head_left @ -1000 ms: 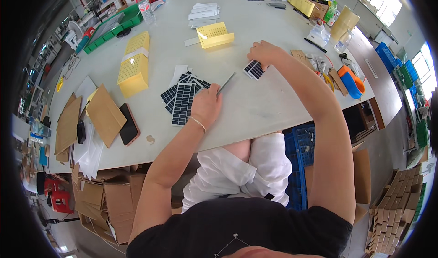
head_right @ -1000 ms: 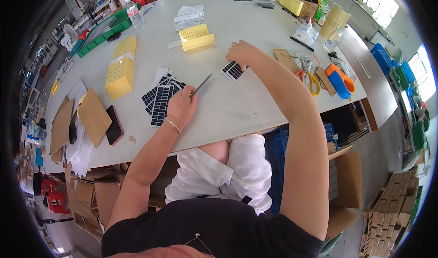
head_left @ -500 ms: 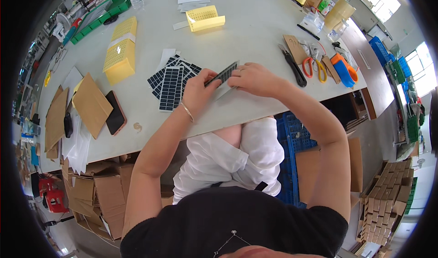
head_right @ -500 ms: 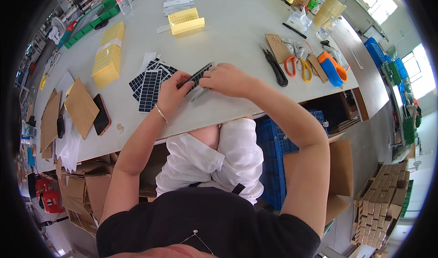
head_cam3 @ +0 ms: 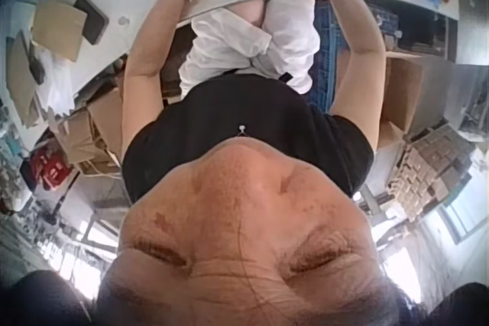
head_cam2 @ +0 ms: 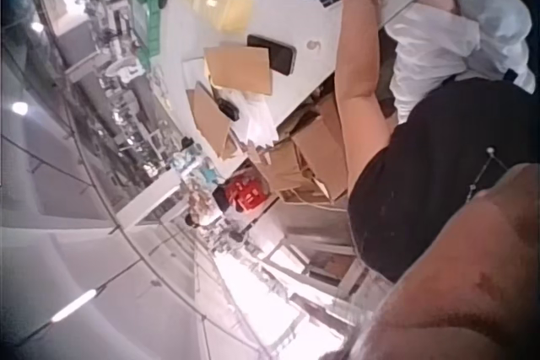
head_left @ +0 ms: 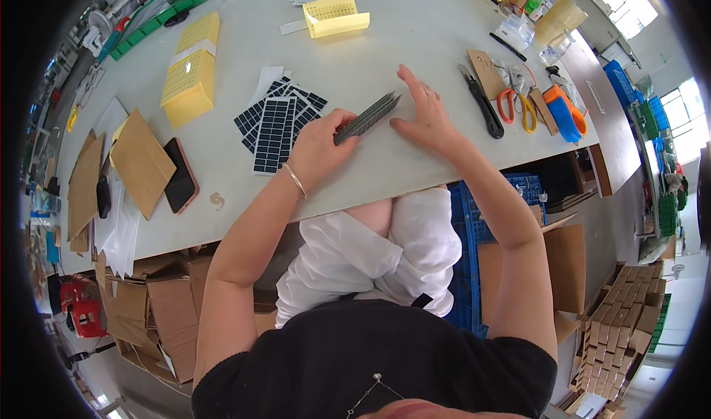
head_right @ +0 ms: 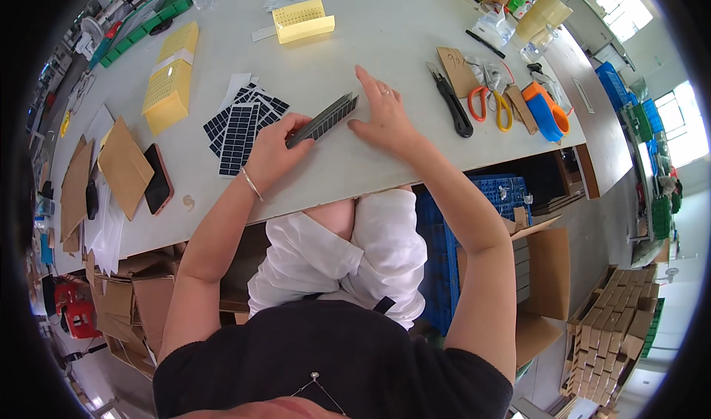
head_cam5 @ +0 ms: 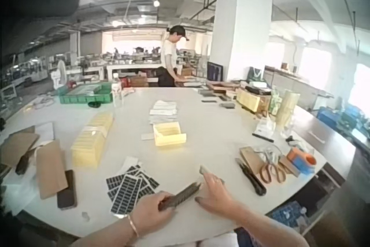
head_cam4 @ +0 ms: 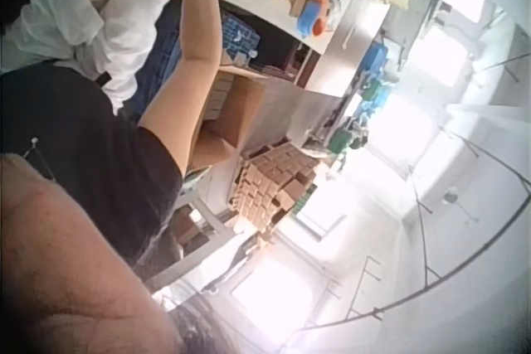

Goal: The person trims the edges of small solar panels with a utility knife, stacks and arranges the panels and white backing plates on the table, and gathers the processed pieces.

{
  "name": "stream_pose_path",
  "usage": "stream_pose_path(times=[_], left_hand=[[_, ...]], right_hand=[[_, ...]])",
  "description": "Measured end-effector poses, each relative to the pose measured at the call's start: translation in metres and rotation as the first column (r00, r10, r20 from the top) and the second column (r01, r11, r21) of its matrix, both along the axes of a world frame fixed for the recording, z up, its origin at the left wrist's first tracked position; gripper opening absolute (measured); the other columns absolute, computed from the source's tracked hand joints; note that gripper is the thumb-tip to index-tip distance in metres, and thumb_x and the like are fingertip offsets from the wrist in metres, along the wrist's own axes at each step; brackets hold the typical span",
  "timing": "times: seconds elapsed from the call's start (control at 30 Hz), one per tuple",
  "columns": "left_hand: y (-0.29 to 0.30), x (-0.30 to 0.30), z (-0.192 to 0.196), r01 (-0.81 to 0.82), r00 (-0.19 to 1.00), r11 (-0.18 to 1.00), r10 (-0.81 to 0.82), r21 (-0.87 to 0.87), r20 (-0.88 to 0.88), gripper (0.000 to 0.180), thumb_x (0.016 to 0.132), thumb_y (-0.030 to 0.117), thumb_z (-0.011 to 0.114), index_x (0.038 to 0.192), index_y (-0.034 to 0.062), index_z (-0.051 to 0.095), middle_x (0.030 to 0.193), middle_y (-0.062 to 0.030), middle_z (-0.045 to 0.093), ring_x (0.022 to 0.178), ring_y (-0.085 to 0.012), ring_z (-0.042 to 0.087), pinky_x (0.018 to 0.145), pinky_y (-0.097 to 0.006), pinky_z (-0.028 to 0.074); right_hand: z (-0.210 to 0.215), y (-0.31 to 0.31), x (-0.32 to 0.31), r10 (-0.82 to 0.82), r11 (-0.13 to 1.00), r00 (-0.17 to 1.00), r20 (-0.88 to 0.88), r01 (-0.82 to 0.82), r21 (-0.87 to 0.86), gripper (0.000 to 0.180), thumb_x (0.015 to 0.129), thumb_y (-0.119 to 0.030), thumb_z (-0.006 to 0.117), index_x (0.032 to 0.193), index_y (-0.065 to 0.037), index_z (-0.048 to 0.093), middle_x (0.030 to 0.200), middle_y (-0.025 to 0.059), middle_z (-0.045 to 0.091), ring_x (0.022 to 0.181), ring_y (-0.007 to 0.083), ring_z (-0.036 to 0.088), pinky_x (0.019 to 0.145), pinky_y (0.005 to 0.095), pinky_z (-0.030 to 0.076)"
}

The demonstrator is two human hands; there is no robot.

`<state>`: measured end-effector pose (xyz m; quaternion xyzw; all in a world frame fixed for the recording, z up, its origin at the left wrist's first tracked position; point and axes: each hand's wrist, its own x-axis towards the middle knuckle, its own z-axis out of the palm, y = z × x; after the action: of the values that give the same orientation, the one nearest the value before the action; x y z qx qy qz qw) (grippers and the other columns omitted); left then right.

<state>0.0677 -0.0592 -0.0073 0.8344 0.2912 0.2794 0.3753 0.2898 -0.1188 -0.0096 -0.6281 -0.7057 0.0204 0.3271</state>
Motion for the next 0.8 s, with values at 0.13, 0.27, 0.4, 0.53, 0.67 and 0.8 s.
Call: stream_pose_path(times=[0.13, 0.27, 0.4, 0.53, 0.67, 0.8], left_hand=[[0.002, 0.0, -0.004, -0.046, 0.995, 0.991, 0.057, 0.125, -0.079, 0.028, 0.072, 0.015, 0.063, 0.096, 0.0049, 0.055, 0.087, -0.0118, 0.062, 0.084, -0.0275, 0.059, 0.077, -0.035, 0.047], [0.002, -0.002, -0.003, -0.036, 0.986, 0.968, 0.074, 0.249, -0.147, 0.026, 0.071, 0.016, 0.063, 0.094, 0.0061, 0.055, 0.087, -0.0103, 0.061, 0.086, -0.0263, 0.057, 0.077, -0.035, 0.046], [0.002, -0.004, -0.004, -0.029, 0.986, 0.951, 0.078, 0.307, -0.15, 0.024, 0.07, 0.016, 0.062, 0.091, 0.0055, 0.056, 0.085, -0.0096, 0.06, 0.085, -0.0266, 0.057, 0.075, -0.035, 0.046], [-0.002, -0.004, 0.0, 0.006, 0.977, 0.976, 0.041, 0.217, -0.209, 0.019, 0.07, 0.014, 0.06, 0.087, 0.0054, 0.058, 0.084, -0.0082, 0.059, 0.084, -0.0256, 0.057, 0.073, -0.035, 0.047], [0.001, -0.006, -0.002, 0.072, 0.983, 0.945, -0.012, 0.32, -0.185, 0.019, 0.07, 0.011, 0.06, 0.088, 0.0064, 0.059, 0.084, -0.0068, 0.059, 0.084, -0.0236, 0.057, 0.07, -0.034, 0.048], [0.002, -0.009, 0.001, 0.147, 0.98, 0.831, -0.046, 0.537, -0.196, 0.023, 0.067, 0.009, 0.063, 0.09, 0.008, 0.059, 0.085, -0.0032, 0.059, 0.083, -0.0214, 0.057, 0.071, -0.034, 0.047]], right_hand=[[-0.01, 0.002, 0.005, 0.059, 0.973, 0.991, -0.117, -0.084, -0.217, 0.085, 0.071, -0.019, 0.062, 0.14, -0.006, 0.016, 0.133, 0.0122, 0.043, 0.125, 0.0304, 0.037, 0.107, 0.0409, 0.02], [-0.011, 0.001, -0.002, 0.169, 0.964, 0.98, -0.101, -0.186, -0.188, 0.084, 0.071, -0.016, 0.063, 0.141, -0.007, 0.018, 0.131, 0.0101, 0.048, 0.122, 0.0285, 0.041, 0.106, 0.0378, 0.024], [-0.011, 0.0, -0.004, 0.163, 0.976, 0.979, -0.124, -0.178, -0.126, 0.074, 0.071, -0.015, 0.064, 0.136, -0.009, 0.031, 0.124, 0.0094, 0.053, 0.115, 0.0262, 0.046, 0.102, 0.0353, 0.03], [-0.007, -0.004, -0.004, 0.084, 0.972, 0.954, -0.287, -0.142, -0.188, 0.042, 0.07, -0.012, 0.067, 0.11, -0.009, 0.054, 0.103, 0.0084, 0.059, 0.096, 0.0248, 0.054, 0.089, 0.0339, 0.041], [-0.009, -0.008, -0.003, 0.099, 0.969, 0.914, -0.393, -0.178, -0.17, 0.026, 0.07, -0.005, 0.066, 0.094, -0.007, 0.058, 0.09, 0.0062, 0.059, 0.085, 0.0229, 0.056, 0.076, 0.0319, 0.046], [-0.005, -0.013, -0.009, 0.272, 0.961, 0.961, -0.054, -0.268, 0.069, 0.029, 0.066, -0.004, 0.067, 0.093, -0.01, 0.058, 0.085, 0.0061, 0.058, 0.081, 0.0242, 0.056, 0.07, 0.0328, 0.048]])
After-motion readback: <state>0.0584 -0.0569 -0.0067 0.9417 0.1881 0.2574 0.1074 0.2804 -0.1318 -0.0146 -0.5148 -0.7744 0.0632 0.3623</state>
